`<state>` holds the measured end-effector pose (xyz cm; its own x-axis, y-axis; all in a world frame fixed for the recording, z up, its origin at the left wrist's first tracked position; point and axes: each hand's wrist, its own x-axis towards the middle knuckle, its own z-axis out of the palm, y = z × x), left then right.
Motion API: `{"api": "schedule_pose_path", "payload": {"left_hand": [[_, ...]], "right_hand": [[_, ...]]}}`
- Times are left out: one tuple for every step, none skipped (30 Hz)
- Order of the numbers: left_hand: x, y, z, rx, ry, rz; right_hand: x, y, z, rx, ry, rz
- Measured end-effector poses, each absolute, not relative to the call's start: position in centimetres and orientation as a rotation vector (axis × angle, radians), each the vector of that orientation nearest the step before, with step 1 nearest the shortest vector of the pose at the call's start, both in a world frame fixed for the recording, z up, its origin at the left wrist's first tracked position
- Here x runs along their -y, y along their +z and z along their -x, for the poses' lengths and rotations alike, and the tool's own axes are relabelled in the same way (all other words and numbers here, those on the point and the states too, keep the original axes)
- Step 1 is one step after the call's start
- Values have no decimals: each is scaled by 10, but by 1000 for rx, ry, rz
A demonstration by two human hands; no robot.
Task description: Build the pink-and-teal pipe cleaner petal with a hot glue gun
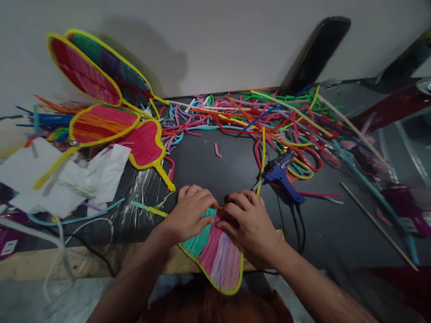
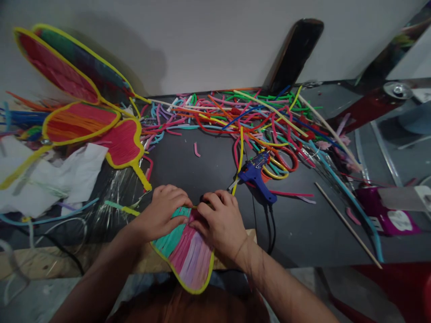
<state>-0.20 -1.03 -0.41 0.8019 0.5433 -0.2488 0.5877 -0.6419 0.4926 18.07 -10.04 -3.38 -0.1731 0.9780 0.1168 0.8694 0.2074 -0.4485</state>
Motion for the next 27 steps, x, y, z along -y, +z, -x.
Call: {"api": "schedule_pose_path", "payload": {"left_hand": [[10, -4, 2, -836, -102, -2420], [10, -4, 2, -837, -100, -2420], [11, -3, 2, -841, -100, -2418], [11, -3, 2, -842, -102, -2415], [11, -4, 2, -843, -103, -2412], [11, -4, 2, -840, -105, -2409], [11, -4, 2, -837, -106, -2407], [11, -4, 2, -833, -105, -2405], [11, -4, 2, -832, -103, -2406], [11, -4, 2, -831, -101, -2406], [11, -4, 2, -830, -100, -2407], [11, -4, 2, -828, -98, -2406], [11, -4, 2, -827, -96, -2404], [11, -4, 2, -826, -97, -2402], [11, -4, 2, -826, -98, -2401], [11, -5, 3, -827, -96, -2401], [11, -5, 3, -830, -93, -2404], [11, -6, 3, -830, -88, -2410], [11, -7, 4, -828, -82, -2417], [11, -8, 4, -824, -77, -2423], [10, -8, 4, -820, -75, -2427], [10, -9, 5, -815, -74, -2429], [10, -9, 5, -808, -70, -2430], [10, -9, 6, -801, -62, -2433], [10, -9, 6, -793, -53, -2436], [10, -9, 6, -785, -44, -2439], [10, -9, 7, -778, -36, -2443]], "right_hand": [[100, -34, -181, 2116, 399, 1722], [100, -33, -181, 2120, 401, 1721], [100, -33, -181, 2122, 402, 1722], [100, -34, -181, 2124, 404, 1724], [101, -34, -181, 2125, 404, 1726], [101, -34, -180, 2124, 404, 1728], [101, -35, -180, 2124, 403, 1729], [101, -35, -180, 2126, 403, 1728], [101, -35, -180, 2126, 402, 1726], [102, -35, -180, 2126, 402, 1723], [102, -35, -180, 2126, 403, 1720], [102, -35, -180, 2125, 404, 1719], [102, -35, -180, 2123, 404, 1720], [101, -34, -181, 2121, 405, 1722], [101, -34, -181, 2120, 406, 1723], [101, -34, -181, 2118, 407, 1724], [101, -34, -181, 2116, 405, 1723], [101, -34, -181, 2115, 404, 1721], [101, -35, -181, 2114, 405, 1719], [101, -35, -181, 2113, 409, 1719], [101, -35, -181, 2112, 413, 1719], [102, -36, -181, 2111, 418, 1721], [102, -36, -181, 2110, 422, 1722], [102, -36, -181, 2109, 424, 1723], [102, -36, -180, 2110, 424, 1721], [102, -36, -180, 2109, 422, 1720], [102, -36, -180, 2108, 421, 1718]]}}
